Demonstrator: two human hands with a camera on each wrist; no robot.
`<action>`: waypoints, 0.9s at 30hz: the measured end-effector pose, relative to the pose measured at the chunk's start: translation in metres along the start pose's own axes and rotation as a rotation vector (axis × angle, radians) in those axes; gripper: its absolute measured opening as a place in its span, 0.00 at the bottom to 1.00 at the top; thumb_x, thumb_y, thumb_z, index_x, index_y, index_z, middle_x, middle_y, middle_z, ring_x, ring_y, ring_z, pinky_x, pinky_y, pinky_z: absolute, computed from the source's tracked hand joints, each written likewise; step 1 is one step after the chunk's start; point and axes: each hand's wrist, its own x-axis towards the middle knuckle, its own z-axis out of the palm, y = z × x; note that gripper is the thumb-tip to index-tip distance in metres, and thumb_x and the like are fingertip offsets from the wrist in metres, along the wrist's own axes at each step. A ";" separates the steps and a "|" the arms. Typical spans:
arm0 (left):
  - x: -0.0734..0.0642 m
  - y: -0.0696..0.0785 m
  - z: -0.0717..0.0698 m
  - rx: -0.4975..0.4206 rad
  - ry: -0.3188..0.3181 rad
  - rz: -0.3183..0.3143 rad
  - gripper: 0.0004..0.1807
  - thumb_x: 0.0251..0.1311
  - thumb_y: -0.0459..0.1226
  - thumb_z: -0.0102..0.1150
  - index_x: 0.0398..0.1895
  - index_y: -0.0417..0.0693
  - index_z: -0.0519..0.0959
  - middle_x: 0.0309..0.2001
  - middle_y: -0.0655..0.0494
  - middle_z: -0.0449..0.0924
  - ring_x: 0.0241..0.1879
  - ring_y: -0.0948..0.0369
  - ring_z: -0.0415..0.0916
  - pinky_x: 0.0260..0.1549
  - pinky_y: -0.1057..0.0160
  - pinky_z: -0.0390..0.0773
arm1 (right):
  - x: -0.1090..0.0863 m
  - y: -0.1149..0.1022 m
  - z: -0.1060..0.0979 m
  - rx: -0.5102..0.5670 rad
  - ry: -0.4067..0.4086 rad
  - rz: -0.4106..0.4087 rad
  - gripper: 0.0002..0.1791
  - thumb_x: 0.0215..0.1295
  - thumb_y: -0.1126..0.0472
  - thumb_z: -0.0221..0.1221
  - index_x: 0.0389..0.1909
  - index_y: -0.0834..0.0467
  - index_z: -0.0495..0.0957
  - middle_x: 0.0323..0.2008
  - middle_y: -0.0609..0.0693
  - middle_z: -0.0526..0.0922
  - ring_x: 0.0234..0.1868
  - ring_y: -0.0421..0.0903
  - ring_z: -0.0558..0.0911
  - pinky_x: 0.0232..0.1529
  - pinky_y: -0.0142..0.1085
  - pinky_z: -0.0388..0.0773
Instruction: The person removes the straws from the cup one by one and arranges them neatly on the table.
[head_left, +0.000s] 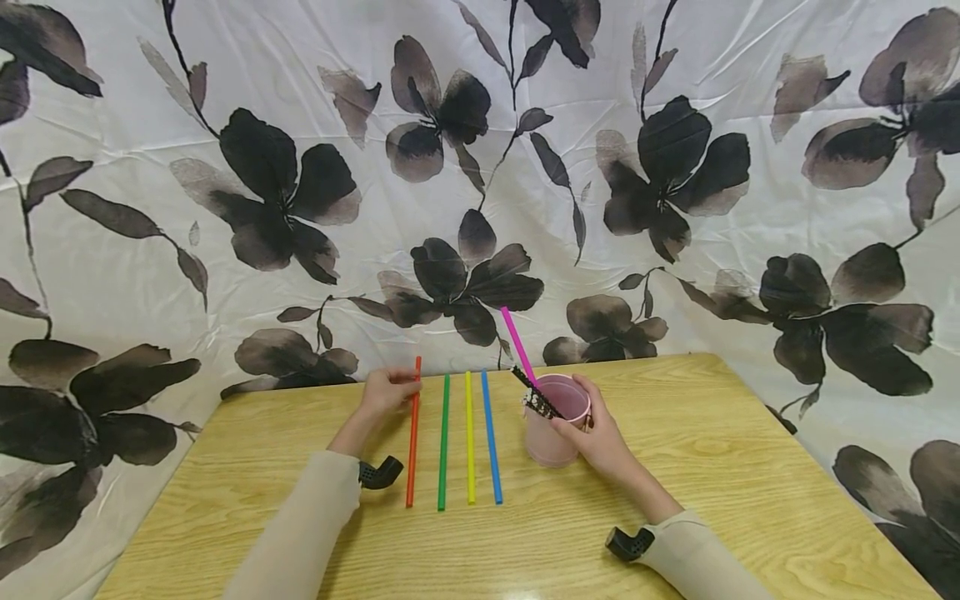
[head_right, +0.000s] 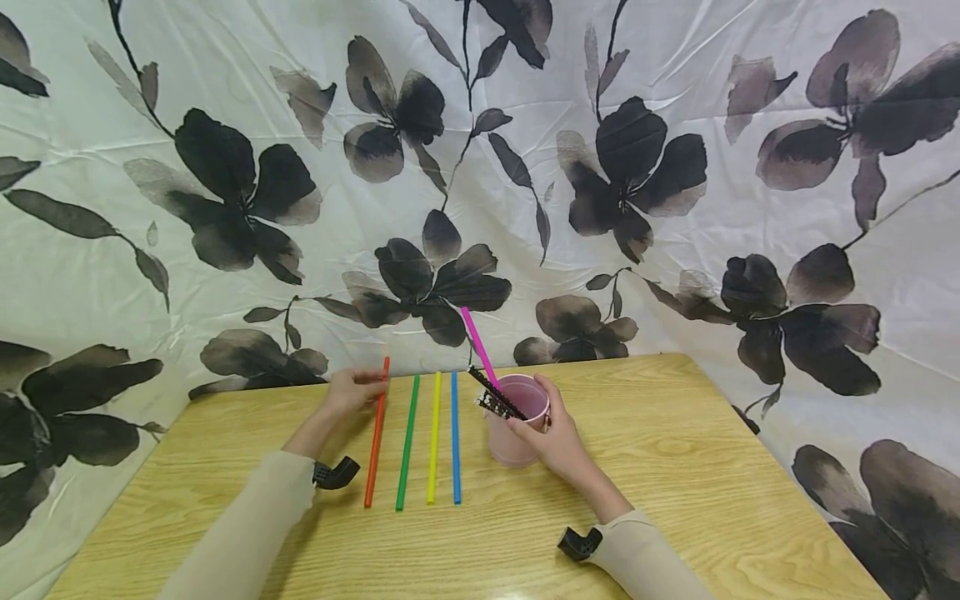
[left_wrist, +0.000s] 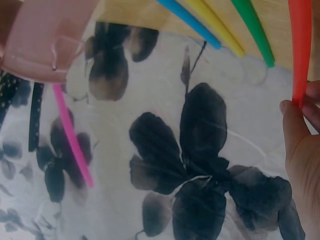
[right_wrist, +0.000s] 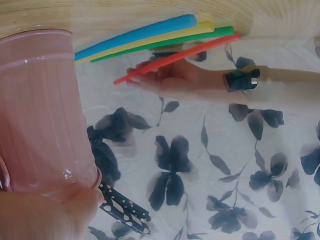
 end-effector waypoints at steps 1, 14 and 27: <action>0.001 -0.002 0.001 -0.004 -0.002 -0.005 0.18 0.49 0.29 0.61 0.46 0.33 0.75 0.32 0.46 0.77 0.22 0.60 0.74 0.22 0.59 0.78 | 0.000 0.000 0.000 0.001 0.000 0.001 0.40 0.54 0.62 0.60 0.64 0.54 0.49 0.57 0.64 0.61 0.55 0.61 0.63 0.51 0.52 0.63; 0.002 -0.010 0.009 0.031 0.017 -0.040 0.17 0.47 0.29 0.63 0.43 0.34 0.77 0.31 0.47 0.77 0.20 0.61 0.75 0.19 0.64 0.77 | 0.001 0.001 0.000 -0.001 -0.001 -0.009 0.40 0.55 0.62 0.60 0.65 0.54 0.48 0.57 0.65 0.60 0.56 0.61 0.63 0.51 0.53 0.62; -0.003 -0.012 0.019 0.094 0.029 0.000 0.17 0.44 0.28 0.65 0.40 0.34 0.78 0.29 0.46 0.78 0.21 0.61 0.76 0.18 0.64 0.77 | 0.001 0.001 0.000 0.015 0.001 -0.013 0.40 0.55 0.63 0.60 0.64 0.55 0.48 0.57 0.66 0.60 0.55 0.62 0.63 0.51 0.53 0.63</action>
